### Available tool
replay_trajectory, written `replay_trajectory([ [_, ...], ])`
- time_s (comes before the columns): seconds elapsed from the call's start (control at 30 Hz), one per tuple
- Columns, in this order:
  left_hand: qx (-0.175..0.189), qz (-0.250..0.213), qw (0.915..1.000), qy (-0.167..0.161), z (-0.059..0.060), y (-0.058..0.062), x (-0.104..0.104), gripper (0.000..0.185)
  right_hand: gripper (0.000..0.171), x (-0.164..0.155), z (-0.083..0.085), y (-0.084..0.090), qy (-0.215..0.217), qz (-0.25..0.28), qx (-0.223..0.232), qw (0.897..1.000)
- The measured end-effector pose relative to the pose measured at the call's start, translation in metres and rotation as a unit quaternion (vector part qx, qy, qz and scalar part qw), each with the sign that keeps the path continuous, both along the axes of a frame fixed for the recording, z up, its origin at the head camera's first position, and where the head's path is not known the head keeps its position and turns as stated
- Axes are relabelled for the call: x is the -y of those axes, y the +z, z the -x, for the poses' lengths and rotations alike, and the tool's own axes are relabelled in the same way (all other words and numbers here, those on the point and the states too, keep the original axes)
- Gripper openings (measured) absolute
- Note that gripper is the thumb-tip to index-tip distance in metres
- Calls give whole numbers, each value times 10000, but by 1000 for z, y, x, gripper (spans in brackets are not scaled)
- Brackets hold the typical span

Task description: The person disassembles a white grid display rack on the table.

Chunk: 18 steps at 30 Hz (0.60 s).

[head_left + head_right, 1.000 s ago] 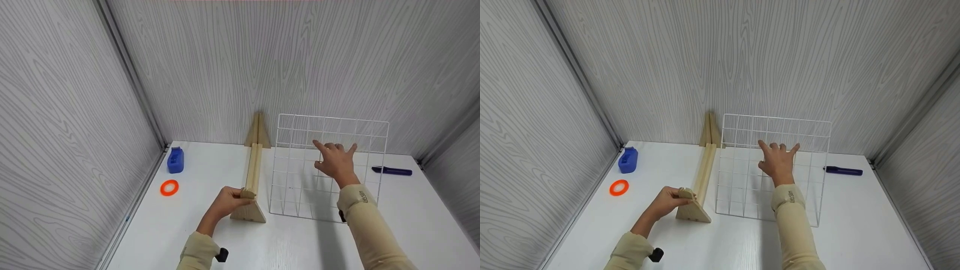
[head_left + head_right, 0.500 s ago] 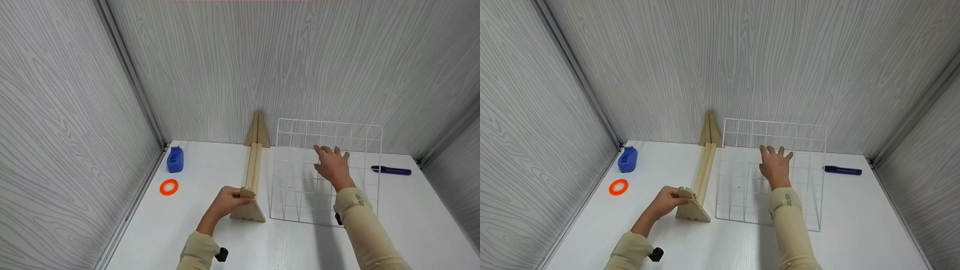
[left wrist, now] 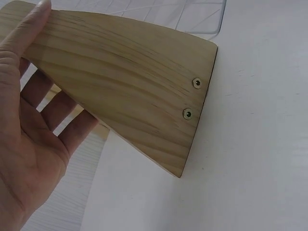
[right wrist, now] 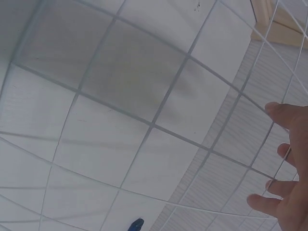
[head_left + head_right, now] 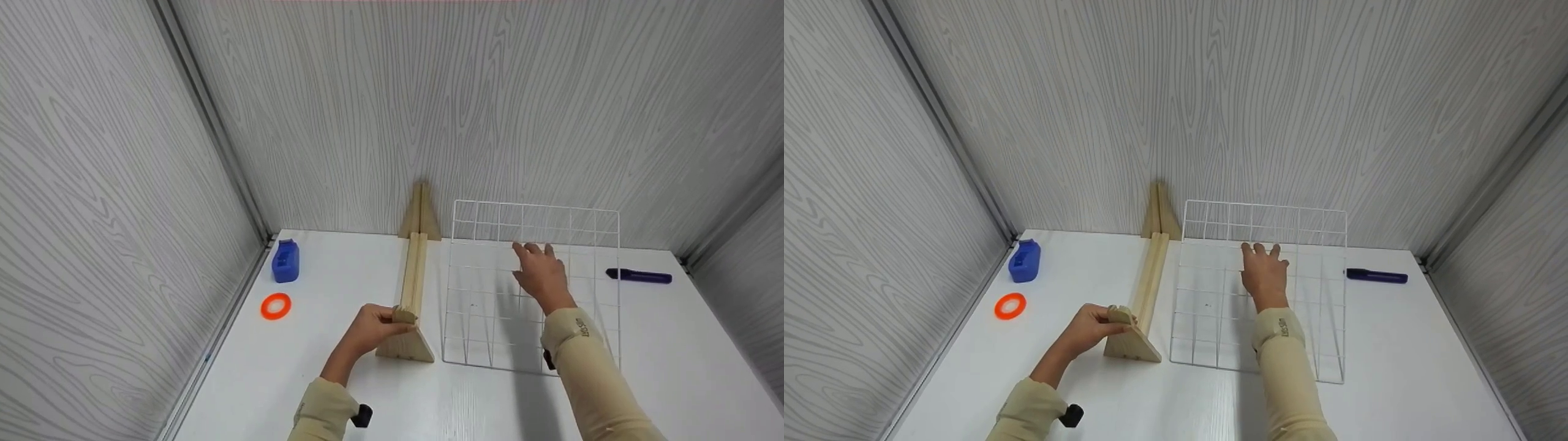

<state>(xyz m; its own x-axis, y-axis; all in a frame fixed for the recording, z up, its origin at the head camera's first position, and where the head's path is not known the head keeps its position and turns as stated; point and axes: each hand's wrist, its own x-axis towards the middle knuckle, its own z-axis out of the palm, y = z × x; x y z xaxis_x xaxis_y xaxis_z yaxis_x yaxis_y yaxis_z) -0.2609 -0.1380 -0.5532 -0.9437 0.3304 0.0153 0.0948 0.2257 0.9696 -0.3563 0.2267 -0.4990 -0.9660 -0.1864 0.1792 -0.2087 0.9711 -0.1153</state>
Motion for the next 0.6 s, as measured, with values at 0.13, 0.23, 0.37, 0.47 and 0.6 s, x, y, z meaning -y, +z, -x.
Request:
replay_trajectory([
  [0.13, -23, 20, 10000, 22, 0, 1, 0, 21, 60, 0, 1, -4, -41, 50, 84, 9999],
  [0.23, -29, 28, 10000, 26, 0, 1, 0, 20, 59, 0, 2, -7, -39, 67, 112, 9999],
  [0.37, 3, 2, 10000, 47, -1, 3, 0, 19, 58, 2, 2, -13, 36, 138, 63, 9999],
  [0.47, 36, -42, 10000, 9, -2, 3, 0, 20, 57, 4, 1, -17, 70, 173, 54, 9998],
  [0.6, 16, -43, 10000, -51, -3, 2, -1, 22, 55, 5, -2, -23, 56, 139, 89, 9998],
])
